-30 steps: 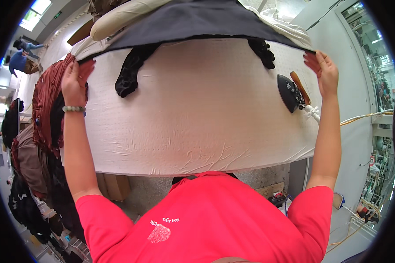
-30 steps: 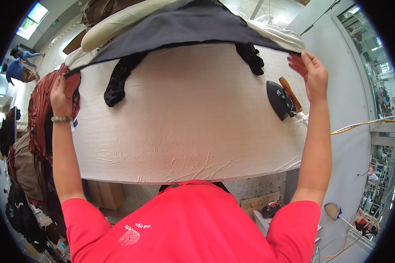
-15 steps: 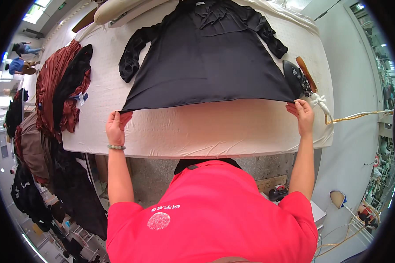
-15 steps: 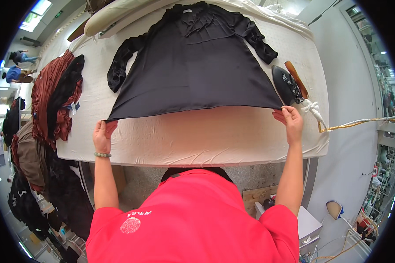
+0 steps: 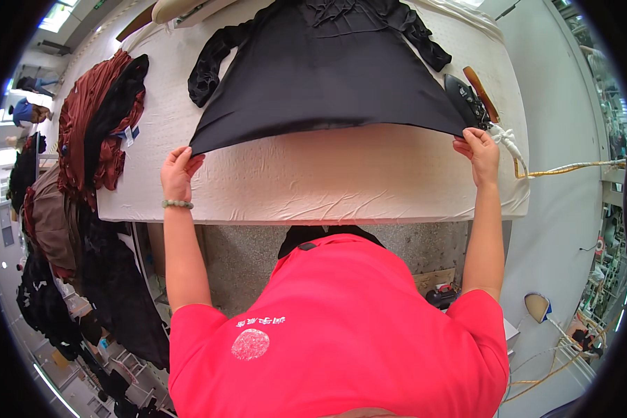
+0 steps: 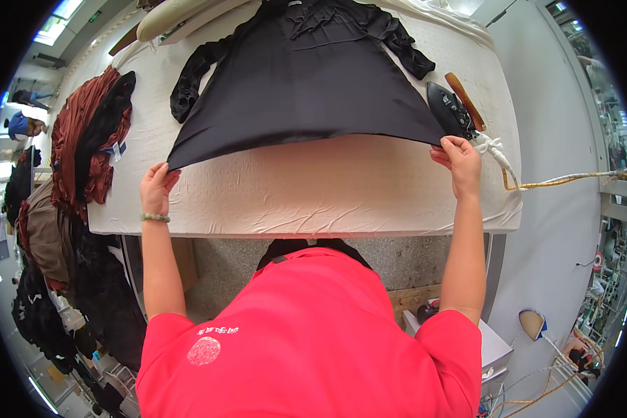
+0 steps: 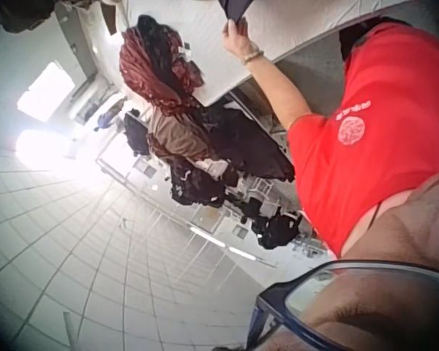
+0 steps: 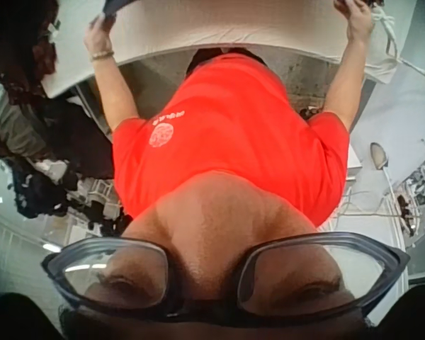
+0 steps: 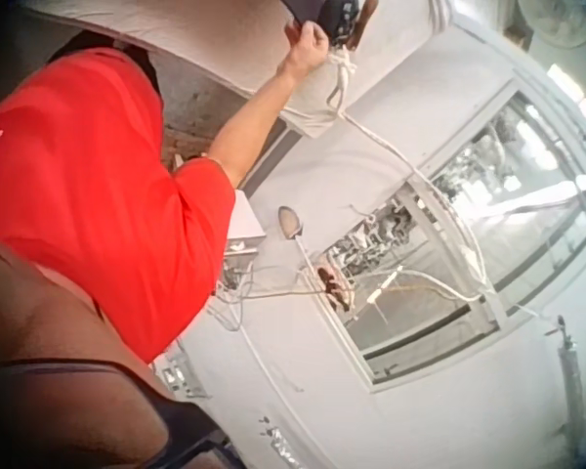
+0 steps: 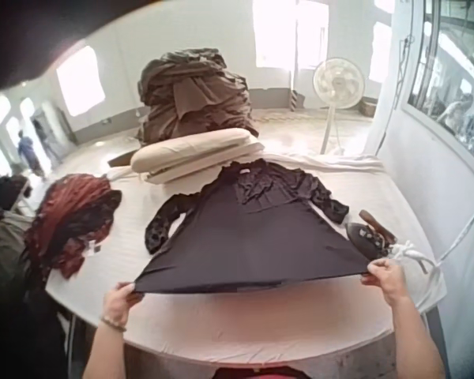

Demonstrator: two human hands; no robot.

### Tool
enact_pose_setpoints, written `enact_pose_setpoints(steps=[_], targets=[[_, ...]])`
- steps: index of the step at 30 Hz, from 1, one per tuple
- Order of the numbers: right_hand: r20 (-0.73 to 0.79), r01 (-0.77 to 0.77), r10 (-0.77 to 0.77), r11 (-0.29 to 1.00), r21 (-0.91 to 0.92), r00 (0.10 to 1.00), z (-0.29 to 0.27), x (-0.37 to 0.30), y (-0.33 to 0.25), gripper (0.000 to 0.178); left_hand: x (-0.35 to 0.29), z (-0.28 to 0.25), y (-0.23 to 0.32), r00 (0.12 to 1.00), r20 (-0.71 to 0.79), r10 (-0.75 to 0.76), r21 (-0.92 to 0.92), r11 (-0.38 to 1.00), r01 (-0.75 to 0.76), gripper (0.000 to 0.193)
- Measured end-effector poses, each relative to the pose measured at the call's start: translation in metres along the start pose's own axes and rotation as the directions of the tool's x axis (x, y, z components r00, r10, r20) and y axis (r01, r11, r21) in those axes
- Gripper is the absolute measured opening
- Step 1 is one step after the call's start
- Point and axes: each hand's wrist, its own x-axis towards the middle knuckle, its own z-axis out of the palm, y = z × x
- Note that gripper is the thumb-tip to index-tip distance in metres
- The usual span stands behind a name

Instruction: Ironing a black shirt on a professional pressing table.

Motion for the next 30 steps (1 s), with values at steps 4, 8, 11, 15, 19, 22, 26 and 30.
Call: enact_pose_setpoints(steps=[4,8,11,15,19,22,26,30], targets=[[0.015,-0.013,0.012,1.000,0.020,1.000,-0.005,-0.018,-0.034,0.017,-0.015,-0.009,0.039,1.000,-0.006,-0.025,0.056,0.998,0.026,0.013],[0.025,0.009,-0.010,0.999,0.041,1.000,-0.019,-0.042,-0.053,0.018,-0.037,-0.025,0.061,1.000,-0.015,0.011,0.099,0.995,-0.009,0.013],[0.025,0.028,-0.029,0.999,0.029,0.999,-0.034,-0.065,-0.048,0.017,-0.061,-0.036,0.062,1.000,-0.003,-0.008,0.175,0.984,0.009,0.013],[-0.009,-0.037,0.036,0.998,-0.047,0.999,-0.049,-0.086,-0.006,0.016,-0.087,-0.045,0.032,1.000,-0.012,-0.022,0.303,0.953,0.025,0.013],[-0.020,-0.074,0.072,0.990,-0.123,0.997,-0.048,-0.079,0.061,0.014,-0.088,-0.050,-0.034,0.999,-0.028,0.030,0.414,0.910,-0.016,0.011],[0.014,-0.065,0.071,0.961,-0.270,0.997,-0.048,-0.069,0.103,0.012,-0.081,-0.051,-0.075,0.999,-0.012,0.044,0.520,0.854,-0.032,0.013],[-0.024,-0.070,0.066,0.911,-0.406,0.998,-0.052,-0.066,0.133,0.012,-0.084,-0.041,-0.089,0.995,0.023,0.092,0.814,0.576,-0.072,0.020],[-0.054,-0.159,0.169,0.704,-0.692,0.984,-0.046,-0.063,0.119,0.018,-0.073,-0.021,-0.065,0.998,0.055,0.003,0.974,0.220,-0.054,0.027]])
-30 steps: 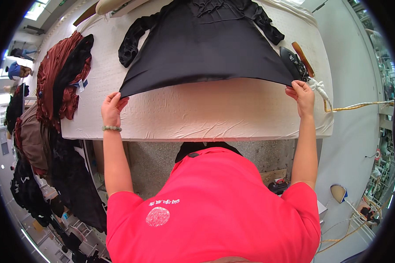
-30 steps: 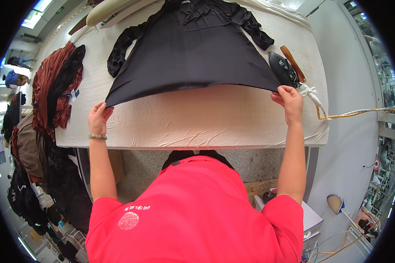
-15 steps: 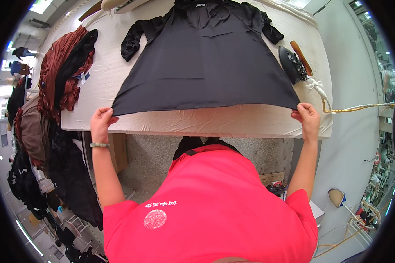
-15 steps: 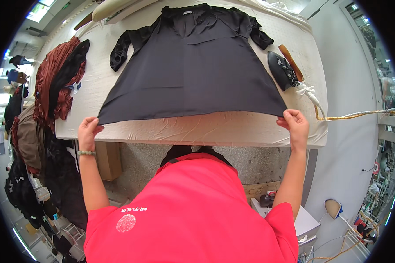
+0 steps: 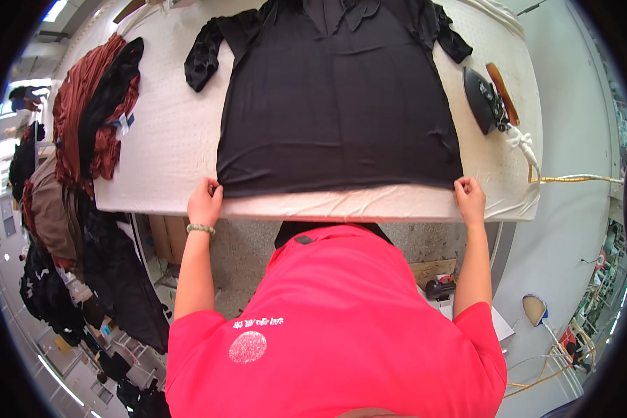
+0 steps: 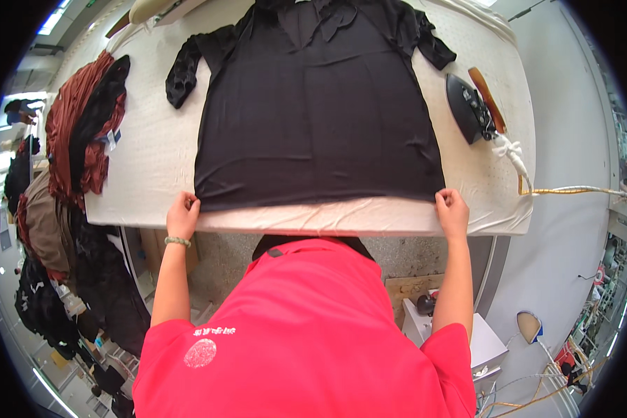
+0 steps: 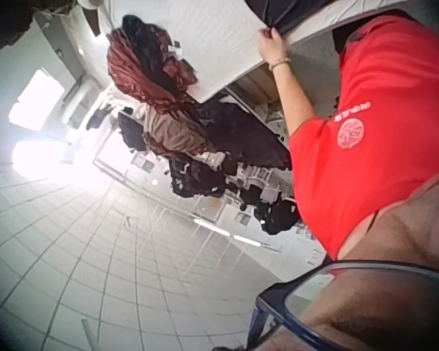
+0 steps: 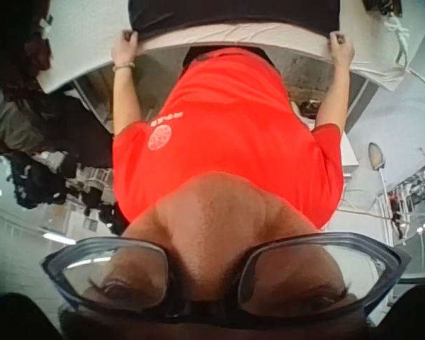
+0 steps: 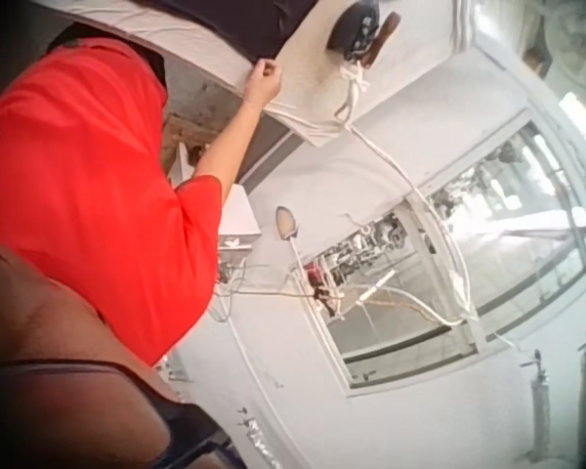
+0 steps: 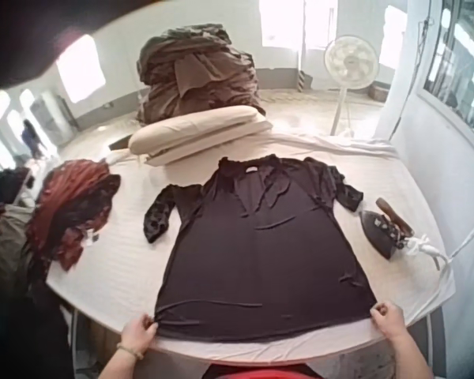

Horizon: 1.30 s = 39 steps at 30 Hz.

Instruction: Ironing a black shirt on a professional pressing table.

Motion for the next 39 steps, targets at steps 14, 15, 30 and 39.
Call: enact_pose_setpoints(steps=[14,15,30,39], targets=[[0.195,0.594,-0.580,0.649,-0.476,0.791,0.077,0.229,-0.354,0.037,0.407,-0.029,0.298,0.903,-0.194,0.383,-0.077,0.912,-0.404,0.070],[0.192,0.651,-0.650,0.597,-0.470,0.735,0.093,0.257,-0.379,0.037,0.421,-0.021,0.316,0.903,-0.201,0.379,-0.074,0.913,-0.400,0.070],[0.268,0.603,-0.559,0.589,-0.538,0.785,0.144,0.413,-0.466,0.038,0.475,0.006,0.332,0.906,0.000,0.423,-0.217,0.885,-0.413,0.039],[0.168,0.703,-0.723,0.547,-0.455,0.671,0.155,0.434,-0.452,0.034,0.496,0.035,0.346,0.861,-0.329,0.387,-0.026,0.908,-0.418,0.043]])
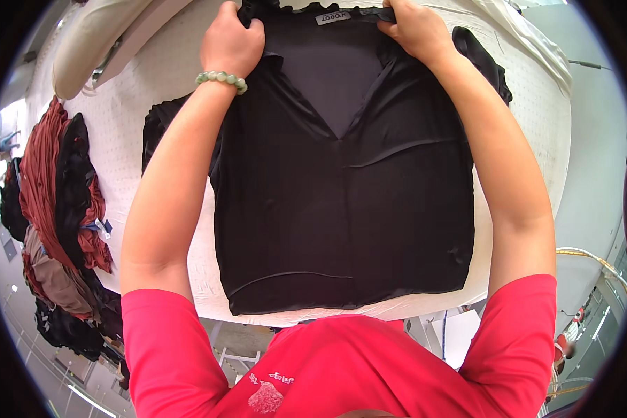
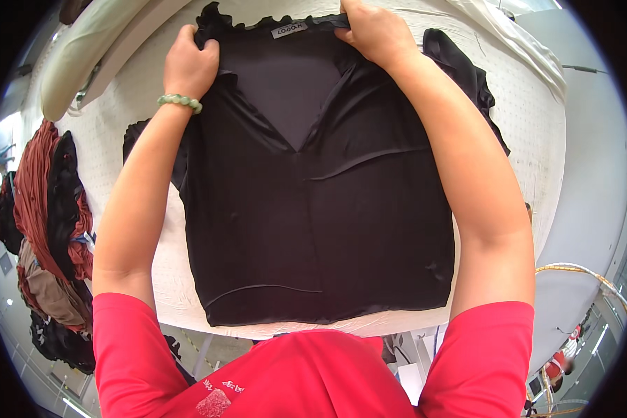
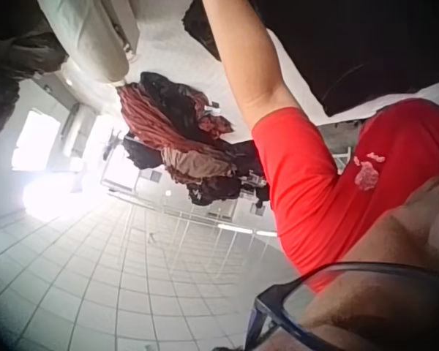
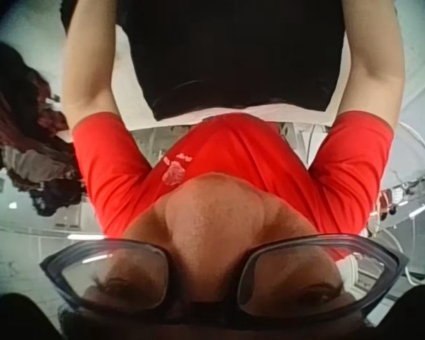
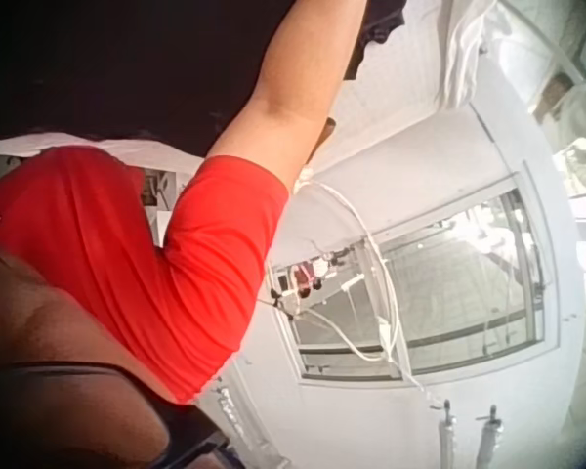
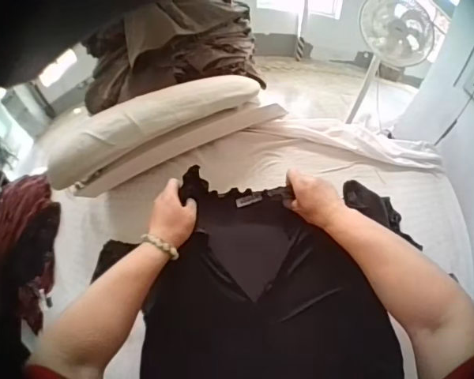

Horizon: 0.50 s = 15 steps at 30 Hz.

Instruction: Ironing a black shirt on a professional pressing table.

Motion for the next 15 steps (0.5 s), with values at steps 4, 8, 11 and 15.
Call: enact_pose_setpoints(steps=[4,8,11,15], targets=[[-0.052,0.024,-0.025,1.000,-0.020,0.998,-0.011,0.003,-0.002,0.036,0.001,-0.002,0.020,0.992,-0.079,0.101,0.159,0.983,-0.088,0.046],[-0.272,0.101,-0.157,0.973,-0.208,0.950,-0.039,-0.022,-0.013,0.030,-0.013,-0.036,0.027,0.878,-0.158,0.453,0.152,0.889,-0.431,0.037],[0.030,0.110,-0.107,0.989,-0.102,0.994,-0.042,-0.040,-0.028,0.031,-0.024,-0.054,0.024,0.842,0.124,0.525,-0.136,0.850,-0.510,0.023],[0.277,0.041,-0.059,0.997,0.072,0.959,-0.028,-0.034,-0.038,0.039,-0.022,-0.043,0.026,0.724,0.529,0.444,-0.081,0.875,-0.477,0.024]])
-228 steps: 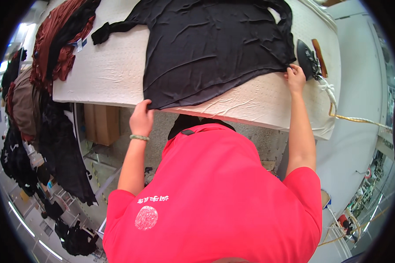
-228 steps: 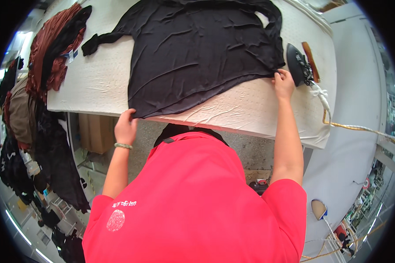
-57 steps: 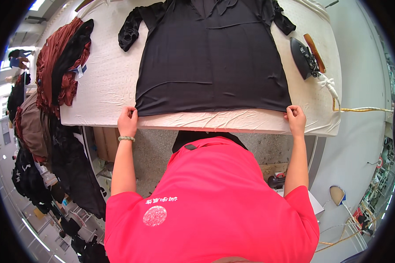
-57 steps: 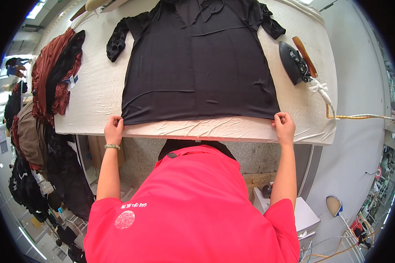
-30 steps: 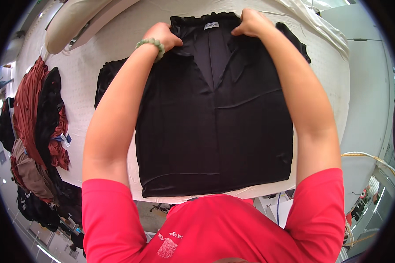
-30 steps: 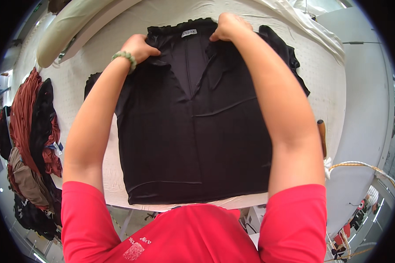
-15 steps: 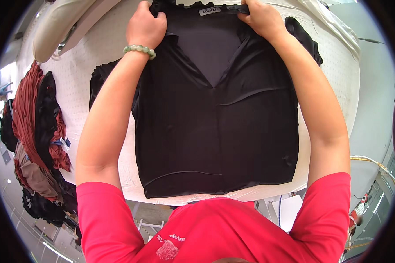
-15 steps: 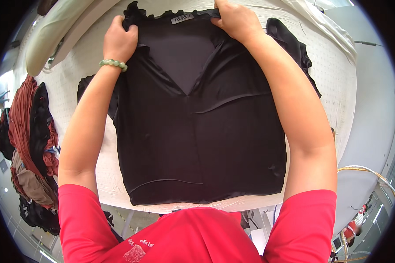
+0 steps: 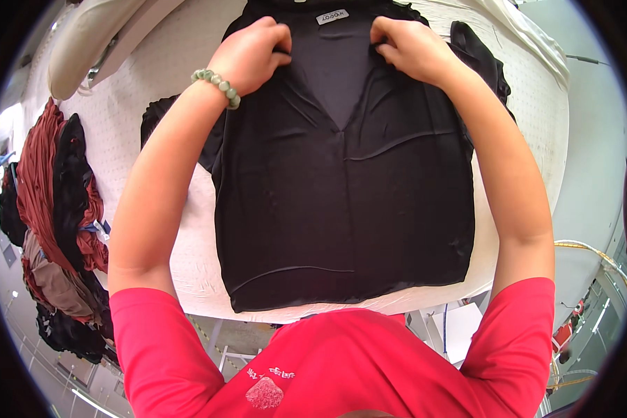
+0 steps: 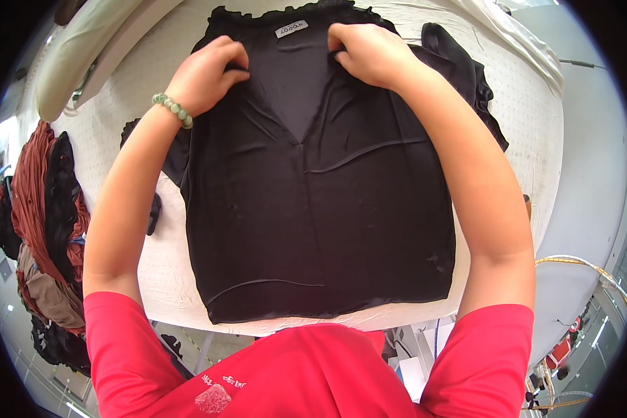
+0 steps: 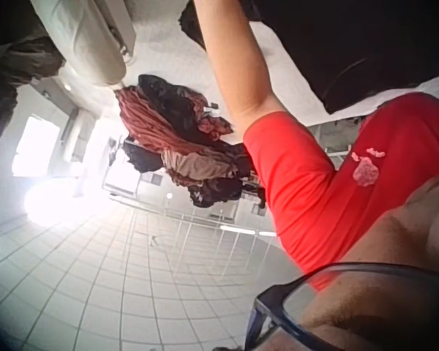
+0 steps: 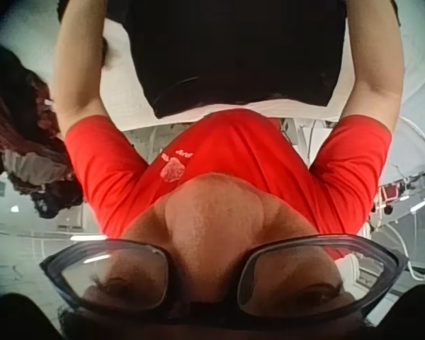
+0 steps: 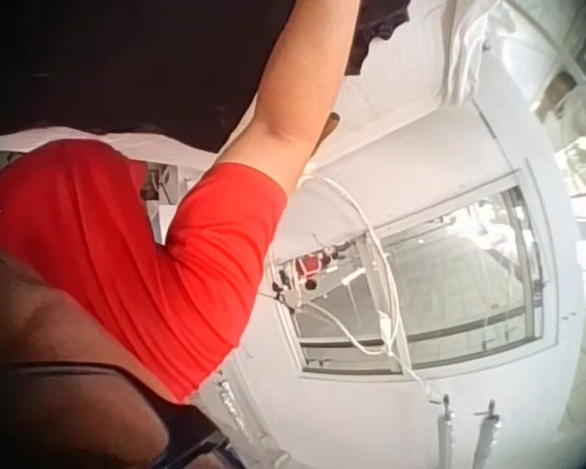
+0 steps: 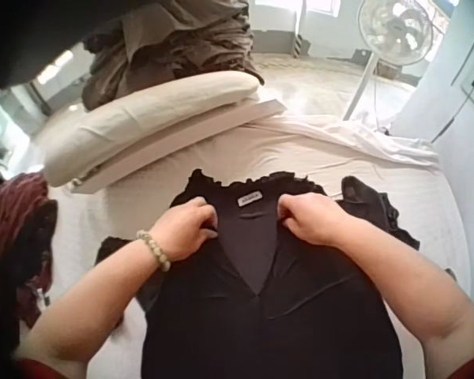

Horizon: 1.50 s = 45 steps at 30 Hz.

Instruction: Ironing a black shirt on a professional pressing table.

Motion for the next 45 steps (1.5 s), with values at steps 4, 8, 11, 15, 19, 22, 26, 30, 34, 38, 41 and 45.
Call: enact_pose_setpoints(steps=[4,8,11,15,19,22,26,30,34,38,41,45], targets=[[-0.186,0.096,-0.067,0.984,0.152,0.980,0.009,0.019,-0.004,0.040,0.021,0.011,0.005,0.979,-0.130,-0.158,-0.247,0.961,0.122,0.015],[-0.304,0.128,-0.082,0.983,0.132,0.949,0.023,0.023,-0.013,0.044,0.024,0.024,0.018,0.947,-0.320,0.039,-0.092,0.993,-0.072,0.019],[-0.402,0.094,-0.067,0.994,0.049,0.913,0.042,0.010,-0.023,0.045,0.019,0.030,0.024,0.941,-0.257,0.221,0.015,0.974,-0.224,0.024],[-0.574,0.196,-0.200,0.978,-0.069,0.794,0.083,-0.064,-0.062,0.059,0.017,0.034,0.027,0.828,-0.225,0.513,0.279,0.848,-0.450,0.027],[-0.092,0.228,-0.216,0.961,0.157,0.972,0.138,-0.226,-0.135,0.073,0.019,0.044,0.031,0.903,-0.007,0.431,0.495,0.786,-0.371,0.041],[-0.055,0.334,-0.331,0.912,0.240,0.942,0.167,-0.334,-0.171,0.075,0.017,0.053,0.031,0.922,0.013,0.387,0.484,0.805,-0.344,0.042],[-0.049,0.431,-0.429,0.888,0.161,0.902,0.187,-0.393,-0.179,0.061,0.008,0.055,0.039,0.850,-0.270,0.452,-0.011,0.881,-0.472,0.036],[-0.169,0.383,-0.352,0.899,0.213,0.921,0.188,-0.407,-0.187,0.049,-0.044,0.079,0.110,0.792,-0.444,0.420,0.453,0.867,-0.206,0.025],[-0.366,0.256,-0.117,0.897,0.360,0.923,0.170,-0.453,-0.169,0.035,-0.221,0.116,0.210,0.897,-0.368,0.246,-0.162,0.932,-0.323,0.022],[-0.535,-0.242,0.447,0.879,0.410,0.717,0.141,-0.531,-0.076,0.022,-0.364,0.155,0.279,0.968,-0.246,-0.041,-0.291,0.956,-0.033,0.024],[-0.331,-0.567,0.826,0.557,0.607,0.456,0.131,-0.569,-0.005,0.031,-0.397,0.176,0.308,0.944,-0.290,-0.158,-0.230,0.969,0.091,0.030],[0.231,-0.595,0.786,0.205,0.777,0.573,0.127,-0.584,0.035,0.033,-0.384,0.192,0.322,0.920,-0.390,0.021,-0.068,0.996,-0.051,0.033]])
